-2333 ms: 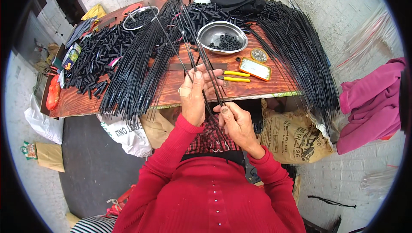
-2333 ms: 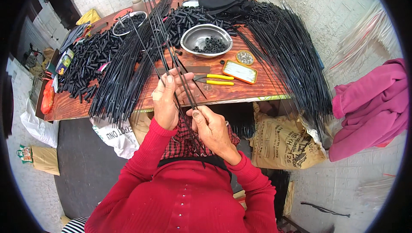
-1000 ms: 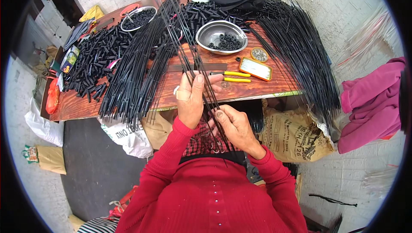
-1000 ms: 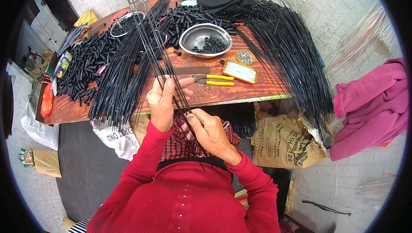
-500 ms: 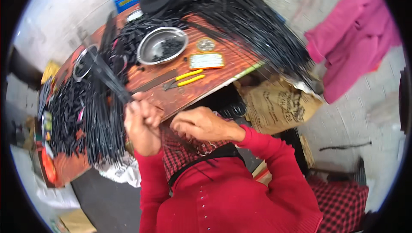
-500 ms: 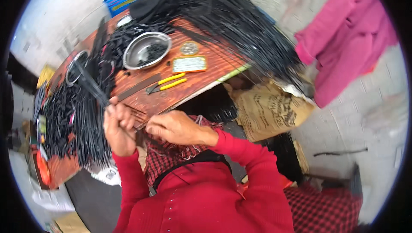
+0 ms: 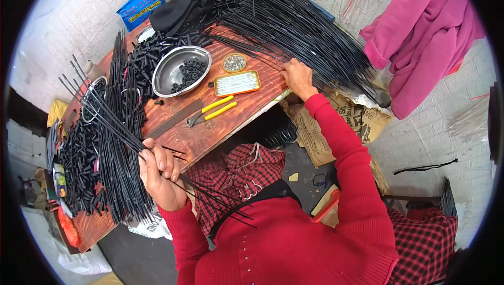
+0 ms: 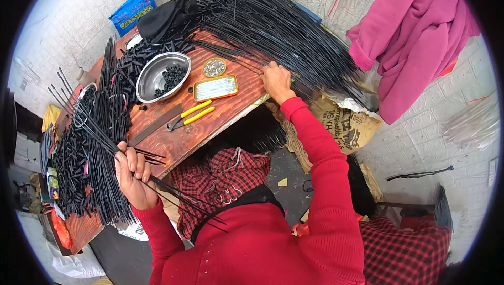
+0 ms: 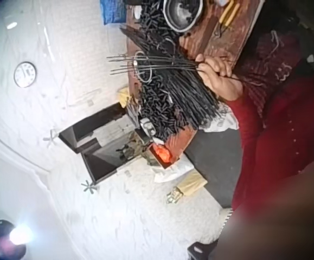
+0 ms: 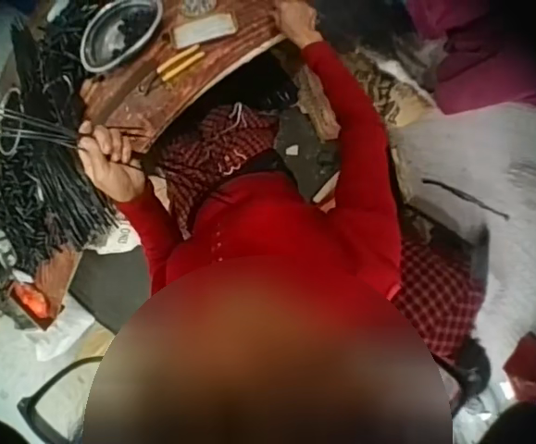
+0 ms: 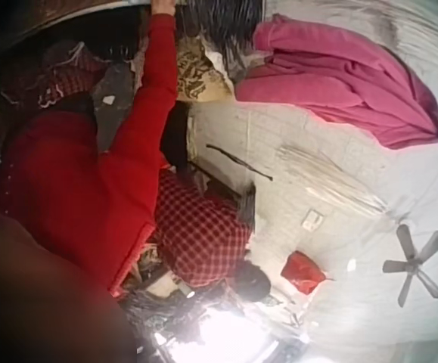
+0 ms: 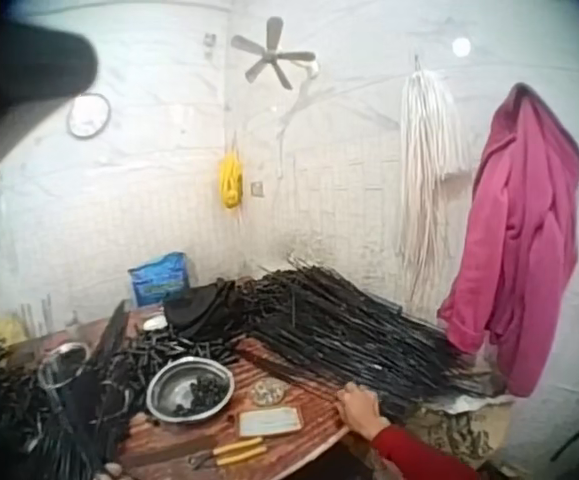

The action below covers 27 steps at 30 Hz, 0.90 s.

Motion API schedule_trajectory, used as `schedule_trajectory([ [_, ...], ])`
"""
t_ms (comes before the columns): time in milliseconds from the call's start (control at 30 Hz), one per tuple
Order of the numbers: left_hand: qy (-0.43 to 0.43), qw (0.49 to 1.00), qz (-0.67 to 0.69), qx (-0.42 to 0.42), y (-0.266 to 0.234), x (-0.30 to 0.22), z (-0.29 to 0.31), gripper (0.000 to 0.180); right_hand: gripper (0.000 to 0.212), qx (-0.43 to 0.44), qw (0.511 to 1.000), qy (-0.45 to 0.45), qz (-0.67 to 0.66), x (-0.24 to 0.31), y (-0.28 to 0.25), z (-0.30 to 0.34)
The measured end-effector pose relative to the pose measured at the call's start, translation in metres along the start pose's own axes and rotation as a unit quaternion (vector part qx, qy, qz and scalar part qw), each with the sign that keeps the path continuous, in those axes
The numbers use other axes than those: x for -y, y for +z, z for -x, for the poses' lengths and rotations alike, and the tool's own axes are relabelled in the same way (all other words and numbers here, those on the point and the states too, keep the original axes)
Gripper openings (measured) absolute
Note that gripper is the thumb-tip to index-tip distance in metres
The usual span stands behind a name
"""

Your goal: Assembling and trimming black wire bundles at a workbench.

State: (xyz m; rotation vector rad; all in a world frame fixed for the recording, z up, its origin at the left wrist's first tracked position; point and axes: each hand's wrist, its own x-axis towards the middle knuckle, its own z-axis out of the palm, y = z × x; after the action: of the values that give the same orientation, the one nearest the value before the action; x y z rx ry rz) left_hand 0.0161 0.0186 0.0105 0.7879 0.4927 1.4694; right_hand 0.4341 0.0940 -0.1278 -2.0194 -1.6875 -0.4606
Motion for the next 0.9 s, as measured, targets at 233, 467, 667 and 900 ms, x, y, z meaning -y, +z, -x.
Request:
schedule_trajectory([
  [233, -0.002, 1.0, -0.017, -0.008, 0.004, 0.003, 0.001, 0.023, 0.014, 0.095, 0.994, 0.044, -0.013, -0.007, 0.005, -0.023],
  [467, 0.006, 1.0, -0.02, -0.017, -0.002, 0.002, 0.006, 0.023, 0.018, 0.05, 0.997, -0.033, 0.041, -0.005, 0.018, -0.026],
  [667, 0.006, 1.0, -0.02, 0.001, -0.007, -0.001, 0.009, 0.021, 0.014, 0.089, 0.994, -0.045, 0.037, -0.007, 0.016, -0.033],
  [900, 0.013, 1.0, -0.014, -0.009, -0.006, -0.002, 0.013, 0.022, 0.022, 0.118, 0.99, -0.053, 0.059, 0.0, 0.0, -0.039],
])
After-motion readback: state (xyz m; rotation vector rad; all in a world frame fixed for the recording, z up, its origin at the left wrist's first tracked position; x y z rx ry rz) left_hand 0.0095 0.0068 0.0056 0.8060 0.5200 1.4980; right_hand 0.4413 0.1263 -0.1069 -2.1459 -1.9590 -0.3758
